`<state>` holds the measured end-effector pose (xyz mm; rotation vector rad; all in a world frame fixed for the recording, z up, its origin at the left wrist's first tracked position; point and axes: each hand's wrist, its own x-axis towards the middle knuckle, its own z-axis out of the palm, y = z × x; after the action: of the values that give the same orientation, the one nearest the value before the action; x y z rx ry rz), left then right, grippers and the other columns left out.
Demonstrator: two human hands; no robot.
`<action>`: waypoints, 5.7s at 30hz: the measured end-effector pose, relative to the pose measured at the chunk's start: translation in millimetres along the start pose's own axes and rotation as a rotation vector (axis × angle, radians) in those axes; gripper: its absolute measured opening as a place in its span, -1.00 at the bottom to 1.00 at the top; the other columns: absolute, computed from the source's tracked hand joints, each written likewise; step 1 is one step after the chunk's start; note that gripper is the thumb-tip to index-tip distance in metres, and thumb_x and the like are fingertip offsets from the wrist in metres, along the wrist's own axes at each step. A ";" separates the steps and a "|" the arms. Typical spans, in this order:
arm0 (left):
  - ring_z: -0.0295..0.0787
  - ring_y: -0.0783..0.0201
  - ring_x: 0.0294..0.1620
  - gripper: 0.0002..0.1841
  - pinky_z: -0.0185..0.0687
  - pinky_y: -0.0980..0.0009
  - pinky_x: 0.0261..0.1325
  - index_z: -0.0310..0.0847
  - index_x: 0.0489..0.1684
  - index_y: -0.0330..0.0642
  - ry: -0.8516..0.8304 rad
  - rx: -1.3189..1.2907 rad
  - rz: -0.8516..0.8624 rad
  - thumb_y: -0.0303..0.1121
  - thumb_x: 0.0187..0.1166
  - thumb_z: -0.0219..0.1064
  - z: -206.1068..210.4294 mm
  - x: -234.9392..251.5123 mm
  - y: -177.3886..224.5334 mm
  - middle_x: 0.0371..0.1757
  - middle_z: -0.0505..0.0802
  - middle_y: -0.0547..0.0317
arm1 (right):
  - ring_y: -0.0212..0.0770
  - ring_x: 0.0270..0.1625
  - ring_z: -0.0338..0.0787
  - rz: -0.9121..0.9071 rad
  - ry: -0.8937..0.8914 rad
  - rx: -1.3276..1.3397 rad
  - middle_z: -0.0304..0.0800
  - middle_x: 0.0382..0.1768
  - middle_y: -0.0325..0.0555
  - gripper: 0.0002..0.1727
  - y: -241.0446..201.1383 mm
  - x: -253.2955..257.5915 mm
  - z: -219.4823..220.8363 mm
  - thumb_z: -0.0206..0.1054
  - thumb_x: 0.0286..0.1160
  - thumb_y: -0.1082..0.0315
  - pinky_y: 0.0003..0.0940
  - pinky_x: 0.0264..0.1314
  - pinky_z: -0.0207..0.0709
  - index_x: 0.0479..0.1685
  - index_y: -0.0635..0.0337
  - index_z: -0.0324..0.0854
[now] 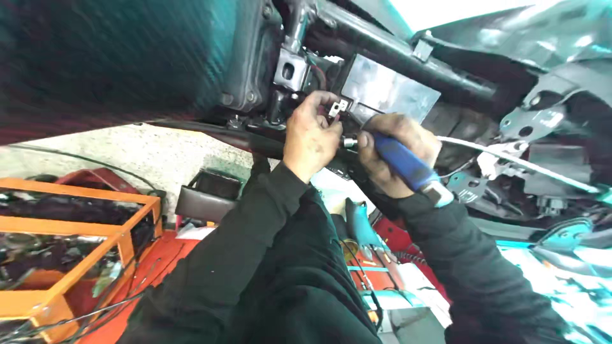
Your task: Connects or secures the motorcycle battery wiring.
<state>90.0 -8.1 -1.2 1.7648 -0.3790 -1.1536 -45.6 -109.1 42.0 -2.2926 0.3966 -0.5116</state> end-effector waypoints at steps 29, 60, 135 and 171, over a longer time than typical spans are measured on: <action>0.37 0.37 -0.87 -0.57 0.36 0.46 -0.80 0.66 0.30 -0.09 0.002 -0.043 -0.047 -0.52 0.43 0.47 -3.1 -11.5 2.0 -0.74 0.60 0.24 | -0.53 -0.27 0.72 0.066 0.327 0.181 0.73 -0.32 -0.30 -0.83 5.1 7.1 1.9 0.25 0.68 0.26 -0.58 -0.22 0.62 -0.13 0.17 0.64; 0.47 0.41 -0.79 -0.46 0.29 0.55 -0.78 0.48 0.37 -0.16 -0.128 -0.279 -0.239 -0.58 0.36 0.49 -3.5 -3.6 12.9 -0.52 0.80 0.14 | -0.50 -0.50 0.54 0.386 0.409 0.510 0.68 -0.31 -0.38 -0.91 1.3 1.6 -32.2 0.20 0.69 0.36 -0.54 -0.52 0.49 -0.08 0.06 0.61; 0.78 0.23 -0.30 -0.55 0.72 0.23 -0.17 0.56 0.44 -0.18 0.016 -0.016 -0.090 -0.36 0.58 0.42 8.1 -9.7 -1.2 -0.11 0.88 -0.01 | -0.15 -0.19 0.86 0.887 -0.026 1.187 0.84 0.12 0.06 -0.75 -145.8 -128.6 -93.1 0.24 0.46 0.36 -0.29 -0.27 0.74 0.08 0.13 0.61; 0.90 -0.04 0.13 -0.62 0.83 0.08 0.27 0.33 0.49 -0.55 -0.074 -0.421 -0.021 -0.59 0.75 0.03 -34.0 -149.8 -2.1 0.25 0.82 -0.27 | -0.49 -0.64 0.59 0.728 -0.137 0.851 0.93 -0.11 -0.17 -0.70 -122.2 -138.9 -106.1 0.32 0.65 0.36 -0.58 -0.67 0.42 0.26 0.24 0.51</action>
<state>42.2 113.0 80.3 1.3646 -0.1457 -1.2144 -201.1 -31.1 165.4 -1.2344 0.7308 -0.0981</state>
